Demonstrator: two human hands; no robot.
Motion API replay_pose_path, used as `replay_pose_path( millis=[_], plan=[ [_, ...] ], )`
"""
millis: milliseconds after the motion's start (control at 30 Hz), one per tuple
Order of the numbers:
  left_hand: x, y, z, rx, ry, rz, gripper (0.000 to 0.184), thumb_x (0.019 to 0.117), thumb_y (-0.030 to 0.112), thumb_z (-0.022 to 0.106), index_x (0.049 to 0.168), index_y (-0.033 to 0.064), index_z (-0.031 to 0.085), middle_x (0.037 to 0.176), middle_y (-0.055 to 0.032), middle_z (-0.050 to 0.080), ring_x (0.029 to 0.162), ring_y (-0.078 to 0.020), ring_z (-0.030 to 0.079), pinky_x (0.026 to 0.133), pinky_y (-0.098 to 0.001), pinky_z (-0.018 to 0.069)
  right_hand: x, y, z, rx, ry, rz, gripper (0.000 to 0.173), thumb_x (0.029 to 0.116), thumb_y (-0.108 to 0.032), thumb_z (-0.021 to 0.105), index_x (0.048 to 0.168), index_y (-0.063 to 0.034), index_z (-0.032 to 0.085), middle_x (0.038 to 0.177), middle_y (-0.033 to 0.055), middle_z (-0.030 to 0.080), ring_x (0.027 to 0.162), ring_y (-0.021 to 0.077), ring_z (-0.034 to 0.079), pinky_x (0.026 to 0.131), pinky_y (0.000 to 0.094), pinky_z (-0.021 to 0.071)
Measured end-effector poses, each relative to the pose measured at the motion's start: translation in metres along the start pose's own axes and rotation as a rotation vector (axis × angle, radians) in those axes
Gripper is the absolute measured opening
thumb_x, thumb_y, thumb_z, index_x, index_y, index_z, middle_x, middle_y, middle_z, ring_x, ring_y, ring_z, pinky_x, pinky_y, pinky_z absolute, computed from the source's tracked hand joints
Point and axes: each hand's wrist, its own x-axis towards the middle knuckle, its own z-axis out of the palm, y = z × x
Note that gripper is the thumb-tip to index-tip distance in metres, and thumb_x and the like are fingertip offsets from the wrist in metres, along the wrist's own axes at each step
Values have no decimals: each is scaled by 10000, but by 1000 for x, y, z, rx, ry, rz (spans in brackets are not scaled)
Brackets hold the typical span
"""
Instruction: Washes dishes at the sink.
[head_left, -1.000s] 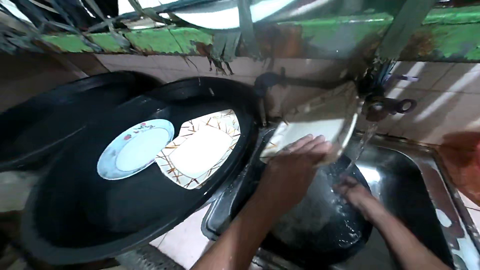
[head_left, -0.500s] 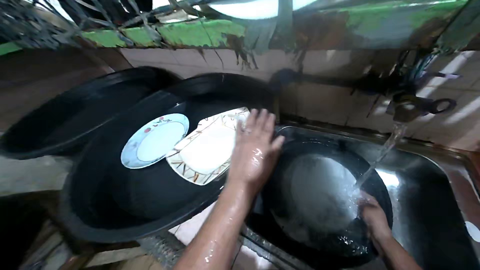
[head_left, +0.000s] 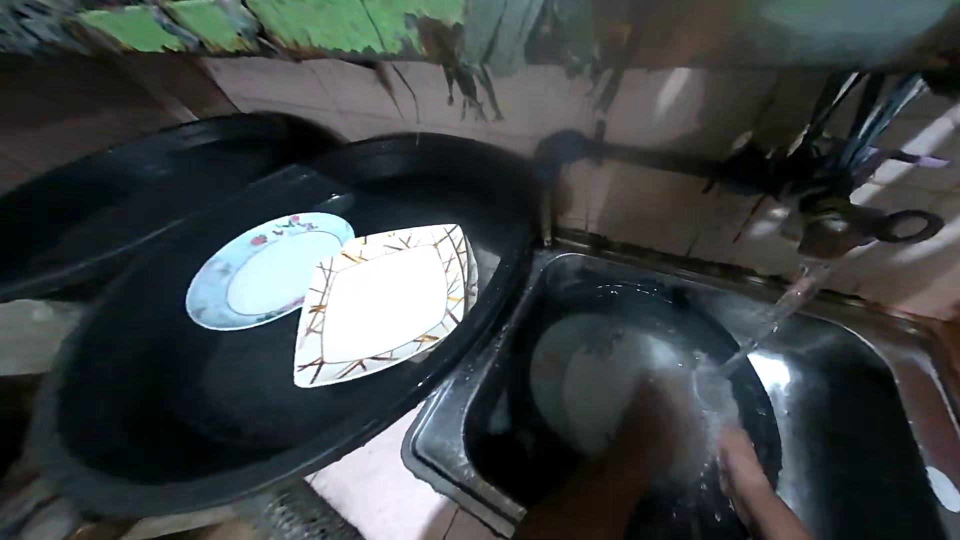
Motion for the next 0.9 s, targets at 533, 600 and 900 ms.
replay_pose_path(
  millis=[533,600,900],
  plan=[
    [-6,37,-192,-248,-48,-327,374,1050,60,504,1409,103,599,1388,-173,595,1224,-288,604,1043,-449,487,23,18,11,126,-82,-64,471,1109,-162,372,1508,89,369,1487,278,474,1327,295,522,1112,442,431],
    [-36,51,-217,-223,250,-192,338,1041,59,510,1340,97,662,1358,-126,623,1230,-229,606,1053,-406,491,32,27,19,-65,-141,-179,458,1092,-133,431,1472,122,411,1482,302,482,1370,326,501,1155,423,402],
    [-125,4,-300,-1136,1269,-166,441,980,-52,428,1405,64,459,1141,-45,634,901,-108,681,716,-277,609,13,7,18,-234,-6,-205,692,982,-69,621,1567,85,284,1549,341,392,1453,442,405,1213,534,321]
  ],
)
